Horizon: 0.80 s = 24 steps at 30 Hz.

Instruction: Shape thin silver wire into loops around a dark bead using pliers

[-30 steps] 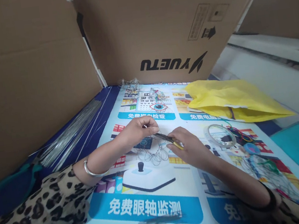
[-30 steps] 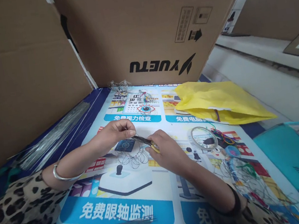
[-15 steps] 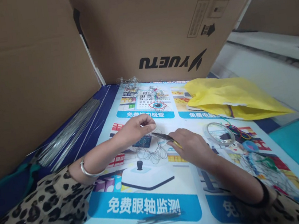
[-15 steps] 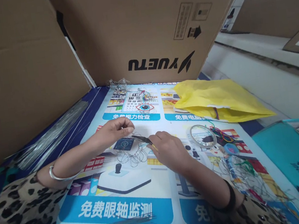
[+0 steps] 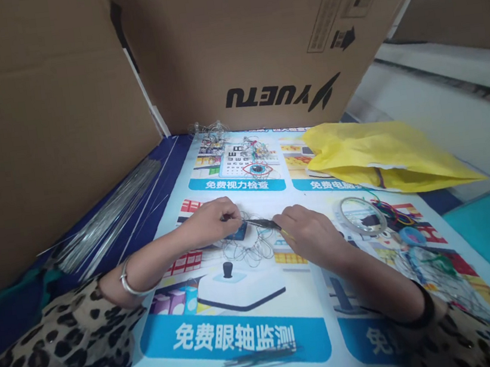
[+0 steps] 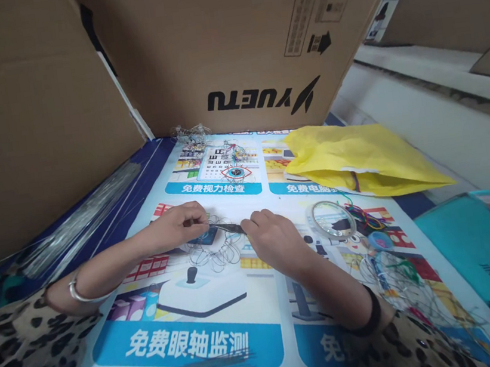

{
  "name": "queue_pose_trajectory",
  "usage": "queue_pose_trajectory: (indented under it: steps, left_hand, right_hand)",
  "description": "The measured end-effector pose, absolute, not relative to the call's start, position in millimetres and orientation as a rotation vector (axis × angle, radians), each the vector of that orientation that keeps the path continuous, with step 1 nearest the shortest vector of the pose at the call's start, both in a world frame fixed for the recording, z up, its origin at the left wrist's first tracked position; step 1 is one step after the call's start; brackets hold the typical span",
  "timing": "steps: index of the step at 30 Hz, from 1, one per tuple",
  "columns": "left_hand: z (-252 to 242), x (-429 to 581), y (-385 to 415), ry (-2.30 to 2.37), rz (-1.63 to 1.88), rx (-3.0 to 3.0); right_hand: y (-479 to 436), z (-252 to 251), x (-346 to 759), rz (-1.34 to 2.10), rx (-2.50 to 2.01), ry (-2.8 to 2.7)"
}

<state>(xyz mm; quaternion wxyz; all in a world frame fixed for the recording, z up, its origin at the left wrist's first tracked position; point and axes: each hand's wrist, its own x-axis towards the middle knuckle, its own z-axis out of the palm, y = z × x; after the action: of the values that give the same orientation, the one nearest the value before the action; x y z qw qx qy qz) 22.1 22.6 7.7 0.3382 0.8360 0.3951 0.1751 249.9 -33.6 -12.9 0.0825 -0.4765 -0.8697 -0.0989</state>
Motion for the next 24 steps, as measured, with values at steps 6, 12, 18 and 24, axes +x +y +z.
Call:
queue_pose_trajectory:
  steps: [6, 12, 18, 24]
  left_hand:
    - [-3, 19, 29, 0.961, 0.443, 2.016]
    - [-6, 17, 32, 0.931, 0.437, 1.981]
    - [-5, 19, 30, 0.965, 0.484, 2.008]
    - [-1, 23, 24, 1.006, 0.542, 2.052]
  right_hand:
    - [-29, -14, 251, -0.328, -1.405, -2.617]
    - [-30, -15, 252, -0.355, -1.451, -2.612]
    - [-31, -17, 253, -0.351, -1.442, -2.605]
    - [-30, -18, 252, -0.400, -1.388, -2.613]
